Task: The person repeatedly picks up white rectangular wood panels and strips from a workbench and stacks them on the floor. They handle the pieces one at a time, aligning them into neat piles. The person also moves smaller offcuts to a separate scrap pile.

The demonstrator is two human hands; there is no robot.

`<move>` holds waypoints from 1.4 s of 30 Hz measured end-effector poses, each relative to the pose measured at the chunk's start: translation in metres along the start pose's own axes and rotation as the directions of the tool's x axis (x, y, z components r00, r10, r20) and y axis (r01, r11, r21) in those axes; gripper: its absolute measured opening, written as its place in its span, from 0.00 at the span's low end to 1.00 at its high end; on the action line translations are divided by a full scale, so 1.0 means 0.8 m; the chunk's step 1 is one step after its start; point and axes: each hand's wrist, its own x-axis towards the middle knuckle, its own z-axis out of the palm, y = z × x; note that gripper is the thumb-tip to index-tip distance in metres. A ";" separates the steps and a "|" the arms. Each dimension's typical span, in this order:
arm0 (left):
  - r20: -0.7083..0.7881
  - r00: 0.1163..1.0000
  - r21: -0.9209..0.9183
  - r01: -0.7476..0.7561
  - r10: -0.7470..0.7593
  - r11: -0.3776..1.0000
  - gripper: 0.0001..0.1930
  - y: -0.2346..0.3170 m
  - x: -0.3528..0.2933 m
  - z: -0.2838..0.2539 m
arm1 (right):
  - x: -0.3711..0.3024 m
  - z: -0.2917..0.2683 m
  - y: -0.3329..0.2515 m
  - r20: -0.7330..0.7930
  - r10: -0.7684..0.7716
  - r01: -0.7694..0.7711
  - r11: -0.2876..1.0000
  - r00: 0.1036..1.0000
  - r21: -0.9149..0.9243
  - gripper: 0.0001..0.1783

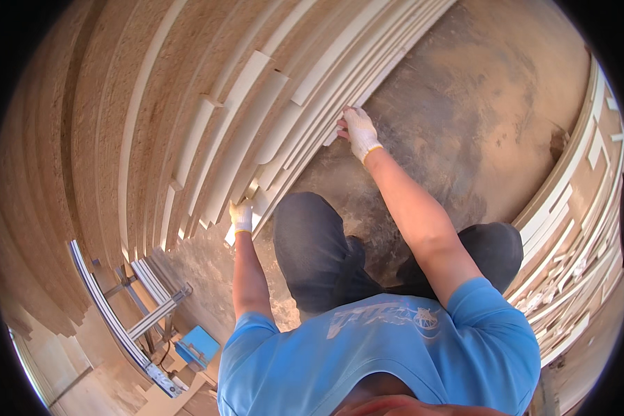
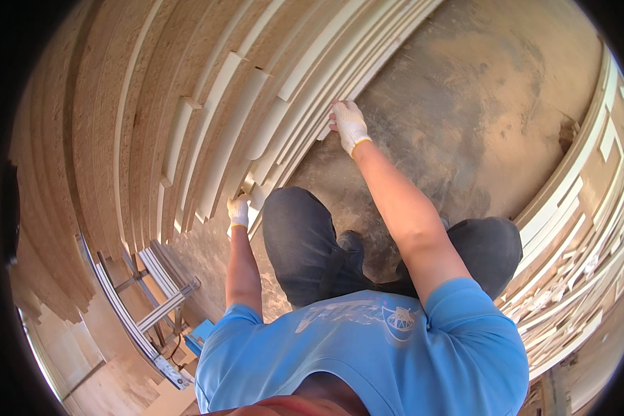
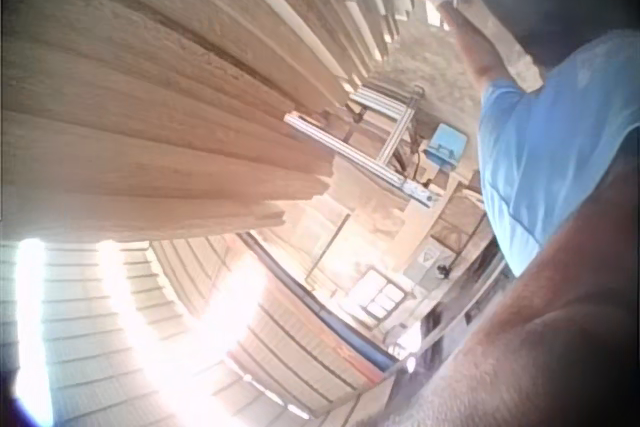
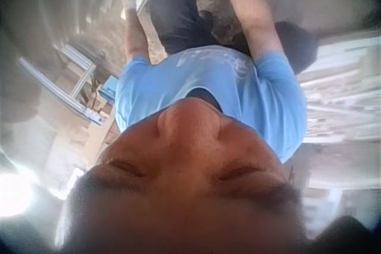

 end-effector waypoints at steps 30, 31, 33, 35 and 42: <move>-0.237 0.947 0.058 -0.209 0.217 0.976 0.22 0.080 -0.103 0.102 | -0.008 0.009 0.005 0.093 0.069 -0.061 0.994 0.993 -0.091 0.27; -0.253 0.962 -0.058 -0.122 0.104 0.991 0.23 0.080 -0.107 0.108 | -0.005 0.011 0.005 0.072 0.032 -0.025 0.994 0.997 -0.105 0.28; -0.279 0.959 -0.496 -0.191 0.052 0.847 0.24 0.090 -0.097 0.119 | 0.002 0.011 0.001 -0.027 -0.009 0.005 0.989 1.000 -0.148 0.28; -0.173 0.985 -0.742 -0.111 -0.028 0.661 0.24 0.103 -0.089 0.123 | 0.010 0.011 -0.003 -0.040 -0.067 0.060 0.986 0.997 -0.153 0.31; 0.081 0.994 -0.804 0.025 0.068 0.594 0.32 0.170 -0.112 0.131 | 0.028 0.009 -0.039 -0.180 -0.120 0.048 0.933 0.976 -0.357 0.49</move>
